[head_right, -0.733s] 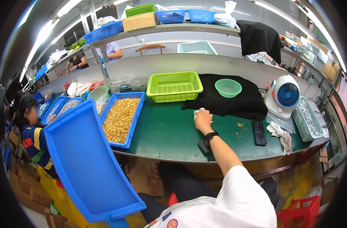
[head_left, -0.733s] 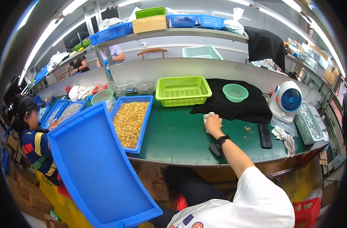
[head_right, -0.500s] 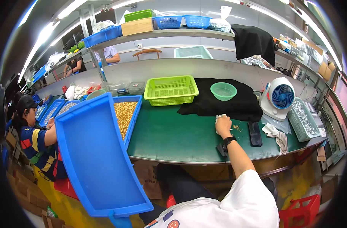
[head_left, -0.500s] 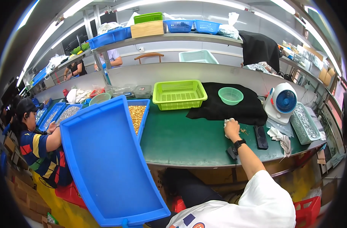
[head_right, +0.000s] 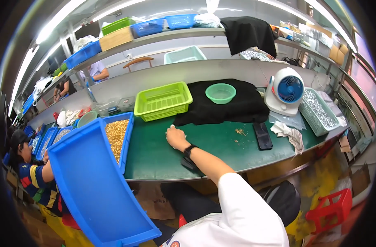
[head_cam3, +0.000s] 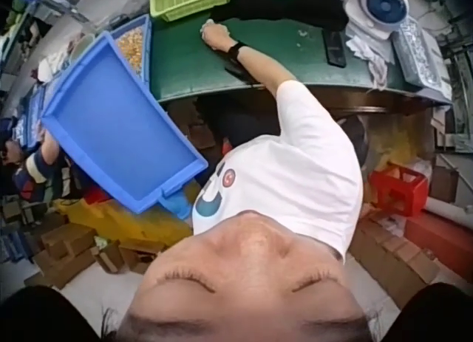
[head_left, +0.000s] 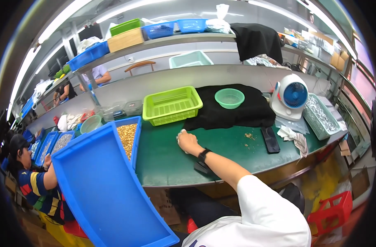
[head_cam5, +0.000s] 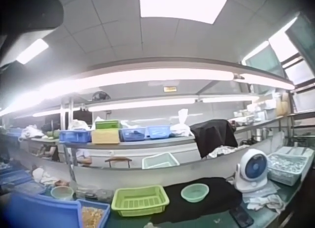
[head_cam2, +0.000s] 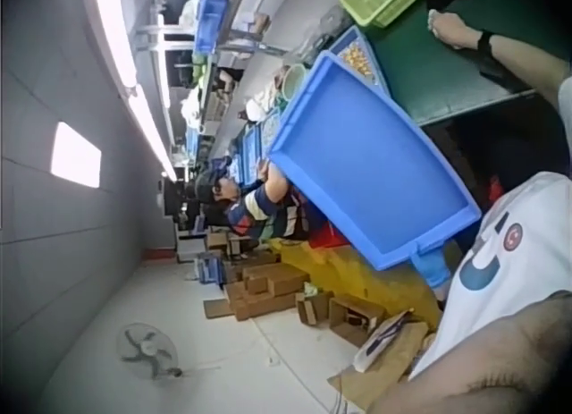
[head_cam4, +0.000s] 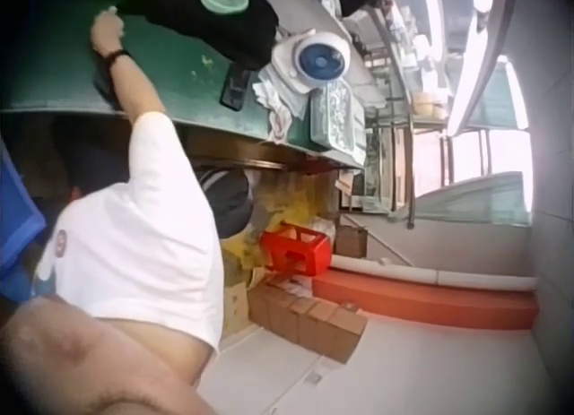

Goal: The person picks up a bundle of blue cases, removes one, and uses shears to cut a small metal component. They then fit a white cap onto the component, place it into a blue case, and wipe the work surface with a cloth.

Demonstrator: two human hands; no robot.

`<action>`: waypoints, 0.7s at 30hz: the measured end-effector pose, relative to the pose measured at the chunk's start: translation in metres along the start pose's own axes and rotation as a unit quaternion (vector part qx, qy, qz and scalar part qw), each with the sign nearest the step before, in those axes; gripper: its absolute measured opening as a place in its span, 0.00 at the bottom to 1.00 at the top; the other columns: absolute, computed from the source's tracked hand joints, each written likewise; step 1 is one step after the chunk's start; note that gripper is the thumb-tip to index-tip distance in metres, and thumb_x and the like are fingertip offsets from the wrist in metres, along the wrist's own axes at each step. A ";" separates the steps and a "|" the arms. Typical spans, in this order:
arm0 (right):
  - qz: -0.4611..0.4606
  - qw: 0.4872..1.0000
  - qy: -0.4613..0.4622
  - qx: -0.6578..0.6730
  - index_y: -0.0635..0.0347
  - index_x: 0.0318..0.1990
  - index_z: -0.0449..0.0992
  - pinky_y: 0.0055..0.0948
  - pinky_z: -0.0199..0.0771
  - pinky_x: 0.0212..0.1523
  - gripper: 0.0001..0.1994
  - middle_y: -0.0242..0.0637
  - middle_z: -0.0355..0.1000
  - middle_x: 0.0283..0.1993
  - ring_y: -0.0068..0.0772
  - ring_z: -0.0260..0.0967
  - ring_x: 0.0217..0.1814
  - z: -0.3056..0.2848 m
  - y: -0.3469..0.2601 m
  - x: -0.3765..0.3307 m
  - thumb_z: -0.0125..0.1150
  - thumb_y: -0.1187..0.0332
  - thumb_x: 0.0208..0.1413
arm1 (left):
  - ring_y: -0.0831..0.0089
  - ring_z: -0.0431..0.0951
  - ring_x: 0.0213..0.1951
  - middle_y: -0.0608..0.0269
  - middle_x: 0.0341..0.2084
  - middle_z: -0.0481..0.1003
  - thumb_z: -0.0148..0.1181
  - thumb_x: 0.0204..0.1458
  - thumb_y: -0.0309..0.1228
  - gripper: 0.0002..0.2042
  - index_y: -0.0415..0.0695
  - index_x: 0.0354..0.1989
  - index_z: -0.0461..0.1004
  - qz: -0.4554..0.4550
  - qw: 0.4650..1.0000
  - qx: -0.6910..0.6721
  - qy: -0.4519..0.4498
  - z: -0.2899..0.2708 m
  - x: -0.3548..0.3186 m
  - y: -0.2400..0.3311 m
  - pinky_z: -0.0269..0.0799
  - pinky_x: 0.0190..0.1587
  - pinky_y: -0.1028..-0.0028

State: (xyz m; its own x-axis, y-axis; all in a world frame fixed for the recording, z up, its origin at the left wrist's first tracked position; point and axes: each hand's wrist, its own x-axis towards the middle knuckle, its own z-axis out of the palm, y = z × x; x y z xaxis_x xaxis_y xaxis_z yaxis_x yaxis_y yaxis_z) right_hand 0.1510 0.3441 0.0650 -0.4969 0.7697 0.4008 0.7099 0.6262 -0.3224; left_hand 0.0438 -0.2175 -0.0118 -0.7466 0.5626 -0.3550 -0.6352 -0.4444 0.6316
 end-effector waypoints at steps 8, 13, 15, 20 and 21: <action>0.067 0.992 0.025 -0.101 0.61 0.30 0.73 0.41 0.72 0.30 0.07 0.47 0.68 0.36 0.47 0.72 0.31 -0.009 0.104 0.043 0.51 0.69 0.47 | 0.61 0.49 0.61 0.56 0.62 0.48 0.42 0.54 0.51 0.32 0.46 0.63 0.48 -0.032 0.999 -0.004 0.006 0.027 -0.007 0.004 0.45 0.63 0.63; 0.019 0.990 -0.001 -0.140 0.62 0.31 0.74 0.40 0.73 0.30 0.08 0.46 0.69 0.36 0.45 0.72 0.31 -0.039 0.110 0.003 0.51 0.67 0.48 | 0.61 0.51 0.60 0.56 0.62 0.49 0.44 0.54 0.51 0.32 0.45 0.62 0.50 -0.039 0.999 -0.001 -0.012 0.021 0.009 -0.007 0.47 0.62 0.63; 0.000 0.992 -0.008 -0.126 0.62 0.32 0.73 0.39 0.73 0.30 0.09 0.46 0.69 0.37 0.44 0.72 0.31 -0.050 0.114 -0.013 0.51 0.66 0.49 | 0.60 0.54 0.59 0.56 0.61 0.51 0.45 0.53 0.52 0.32 0.45 0.61 0.52 -0.049 0.998 0.020 -0.027 0.022 0.017 -0.007 0.51 0.60 0.62; -0.015 0.989 0.020 -0.144 0.62 0.30 0.73 0.39 0.73 0.30 0.09 0.45 0.70 0.36 0.43 0.72 0.31 -0.077 0.127 -0.052 0.51 0.67 0.49 | 0.58 0.59 0.55 0.56 0.57 0.58 0.45 0.53 0.51 0.30 0.44 0.60 0.54 -0.040 0.995 0.095 -0.011 0.109 0.004 -0.005 0.56 0.58 0.60; 0.010 0.987 -0.003 -0.158 0.62 0.32 0.73 0.40 0.73 0.31 0.09 0.45 0.70 0.37 0.44 0.72 0.32 -0.083 0.130 -0.055 0.50 0.66 0.50 | 0.58 0.60 0.54 0.55 0.56 0.60 0.45 0.53 0.50 0.29 0.44 0.59 0.55 -0.046 0.995 0.085 0.001 0.111 0.006 -0.007 0.56 0.57 0.60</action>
State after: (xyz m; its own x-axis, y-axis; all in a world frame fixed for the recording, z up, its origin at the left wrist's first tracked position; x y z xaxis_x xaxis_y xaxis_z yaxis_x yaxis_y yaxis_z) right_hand 0.3124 0.3730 0.0722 -0.4831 0.7833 0.3913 0.8395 0.5413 -0.0470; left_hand 0.0656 -0.1341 0.0585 -0.6875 0.5945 -0.4171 -0.6577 -0.2663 0.7046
